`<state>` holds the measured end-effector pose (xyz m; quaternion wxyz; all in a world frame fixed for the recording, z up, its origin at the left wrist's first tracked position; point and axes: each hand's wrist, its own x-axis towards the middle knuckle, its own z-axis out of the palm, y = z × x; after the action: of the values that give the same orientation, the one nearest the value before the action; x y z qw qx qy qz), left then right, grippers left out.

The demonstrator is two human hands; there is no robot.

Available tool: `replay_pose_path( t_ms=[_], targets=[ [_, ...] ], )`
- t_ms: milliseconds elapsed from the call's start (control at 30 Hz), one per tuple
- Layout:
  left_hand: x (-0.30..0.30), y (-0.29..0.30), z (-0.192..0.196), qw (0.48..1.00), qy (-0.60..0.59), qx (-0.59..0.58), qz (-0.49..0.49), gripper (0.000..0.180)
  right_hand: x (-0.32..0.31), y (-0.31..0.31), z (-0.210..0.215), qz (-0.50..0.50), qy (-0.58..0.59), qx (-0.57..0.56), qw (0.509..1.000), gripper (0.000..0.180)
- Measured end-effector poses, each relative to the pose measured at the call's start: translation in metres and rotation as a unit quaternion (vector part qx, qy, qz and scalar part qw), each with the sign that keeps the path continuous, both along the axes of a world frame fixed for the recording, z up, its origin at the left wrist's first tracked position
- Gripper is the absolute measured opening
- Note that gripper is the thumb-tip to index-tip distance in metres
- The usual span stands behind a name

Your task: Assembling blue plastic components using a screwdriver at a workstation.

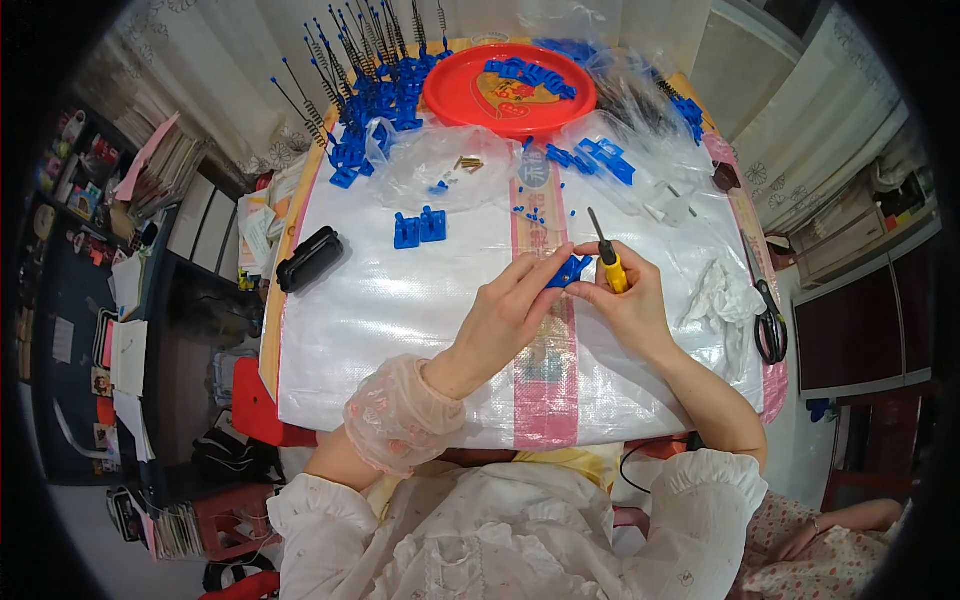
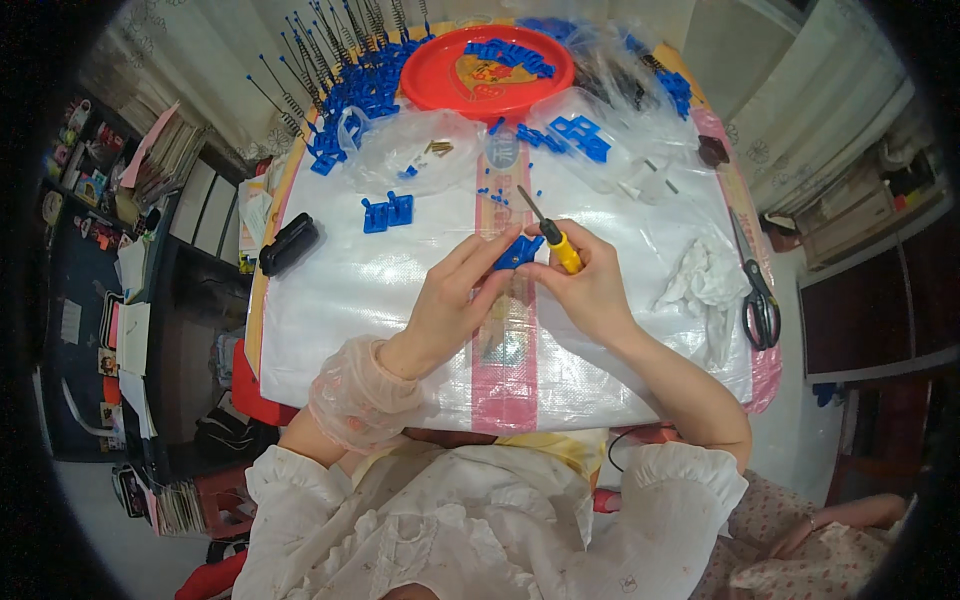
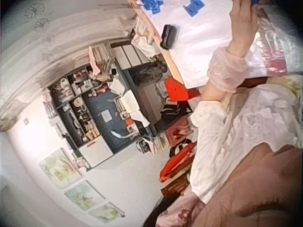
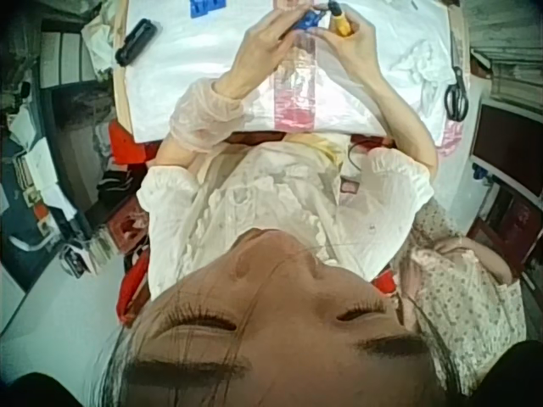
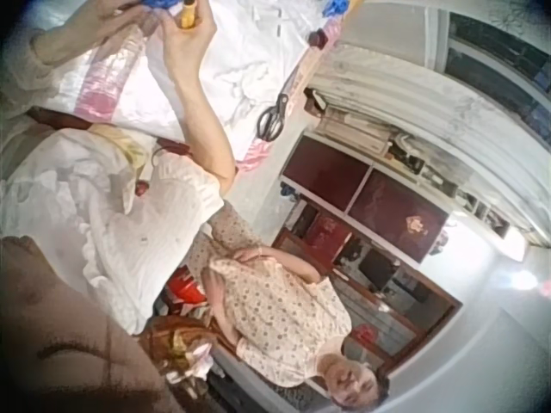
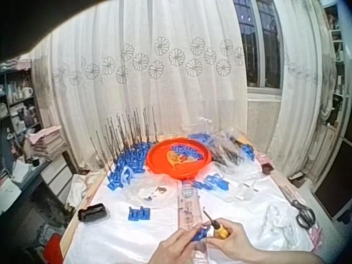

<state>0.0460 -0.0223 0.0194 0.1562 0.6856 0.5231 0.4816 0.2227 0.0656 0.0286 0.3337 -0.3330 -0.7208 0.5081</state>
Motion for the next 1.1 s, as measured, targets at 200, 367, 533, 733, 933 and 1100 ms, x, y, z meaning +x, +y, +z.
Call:
replay_pose_path(
  t_ms=[200,367,533,733,933,1100],
  targets=[
    [0.010,0.004,-0.005,0.987,-0.156,-0.045,-0.017,0.047,-0.008,-0.010,-0.018,-0.069,0.043,0.221,0.972,0.021],
    [0.004,0.010,-0.023,0.894,-0.404,-0.183,-0.064,0.039,-0.008,-0.005,0.000,-0.007,0.028,0.105,0.994,0.036],
    [-0.020,0.015,-0.005,0.727,-0.638,-0.234,-0.099,0.040,0.017,0.025,0.005,0.065,0.148,-0.293,0.942,0.025],
    [-0.047,0.019,-0.014,0.736,-0.638,-0.216,-0.061,0.023,0.019,0.028,0.018,0.171,-0.026,-0.298,0.939,0.034],
    [-0.046,0.021,-0.017,0.752,-0.623,-0.212,-0.046,0.024,0.017,0.027,0.010,0.205,0.020,-0.467,0.860,0.036],
    [-0.048,0.022,-0.016,0.749,-0.627,-0.201,-0.068,0.027,0.017,0.029,0.007,0.197,0.055,-0.535,0.820,0.037]
  ],
)
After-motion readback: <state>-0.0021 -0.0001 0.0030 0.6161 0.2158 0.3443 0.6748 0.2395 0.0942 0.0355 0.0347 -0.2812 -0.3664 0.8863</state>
